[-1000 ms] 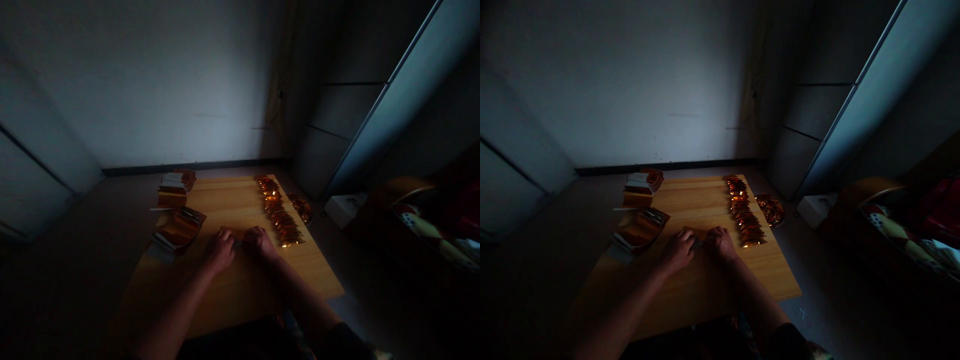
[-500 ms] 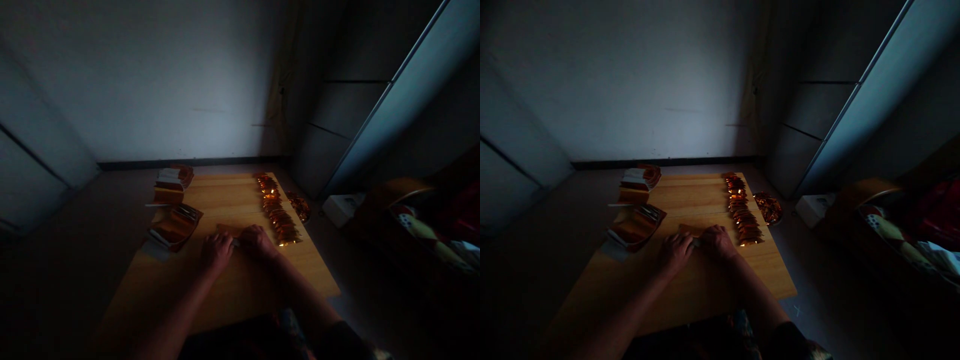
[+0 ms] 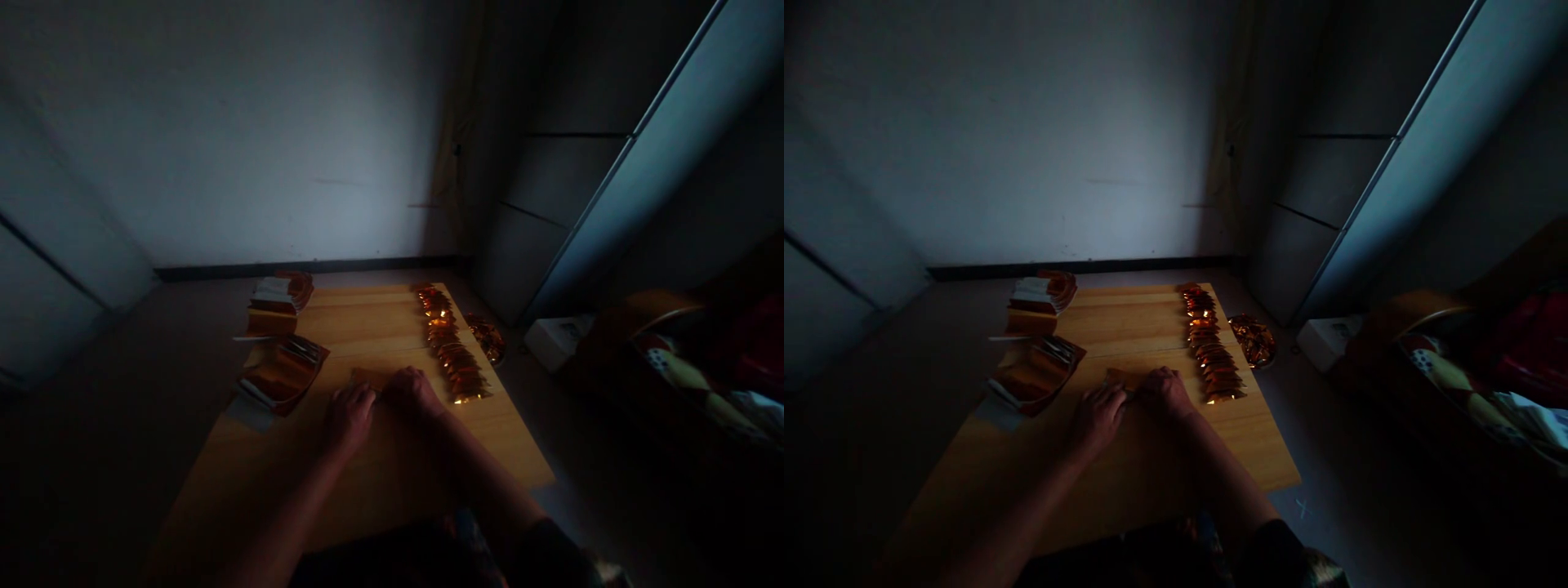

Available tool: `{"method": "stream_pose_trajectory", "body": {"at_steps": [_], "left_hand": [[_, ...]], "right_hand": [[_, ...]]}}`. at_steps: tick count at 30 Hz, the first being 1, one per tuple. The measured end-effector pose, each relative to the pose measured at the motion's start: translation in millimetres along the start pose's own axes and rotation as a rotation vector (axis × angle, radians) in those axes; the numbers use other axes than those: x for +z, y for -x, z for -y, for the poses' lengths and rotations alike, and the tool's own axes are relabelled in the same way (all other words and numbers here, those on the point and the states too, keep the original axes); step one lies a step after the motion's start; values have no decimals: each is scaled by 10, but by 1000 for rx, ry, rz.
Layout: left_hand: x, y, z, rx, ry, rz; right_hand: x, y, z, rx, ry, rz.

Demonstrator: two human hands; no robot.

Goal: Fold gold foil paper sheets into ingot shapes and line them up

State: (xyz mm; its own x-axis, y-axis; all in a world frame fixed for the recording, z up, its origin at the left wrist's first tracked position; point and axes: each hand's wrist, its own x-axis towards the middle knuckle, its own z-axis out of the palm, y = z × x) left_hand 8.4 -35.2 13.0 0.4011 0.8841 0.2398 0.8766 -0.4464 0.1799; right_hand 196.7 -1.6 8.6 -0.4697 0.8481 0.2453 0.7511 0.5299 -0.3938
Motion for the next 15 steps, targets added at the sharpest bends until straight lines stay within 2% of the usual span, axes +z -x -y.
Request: {"method": "stream_pose_trajectory", "body": {"at_steps": [7,15], "left_hand": [[-12,43,99,79,56,-14],[77,125,203,157,86,-51]], "right_hand": [[17,-91,17,88,17,38],[53,-90,115,213,61,34]]}}
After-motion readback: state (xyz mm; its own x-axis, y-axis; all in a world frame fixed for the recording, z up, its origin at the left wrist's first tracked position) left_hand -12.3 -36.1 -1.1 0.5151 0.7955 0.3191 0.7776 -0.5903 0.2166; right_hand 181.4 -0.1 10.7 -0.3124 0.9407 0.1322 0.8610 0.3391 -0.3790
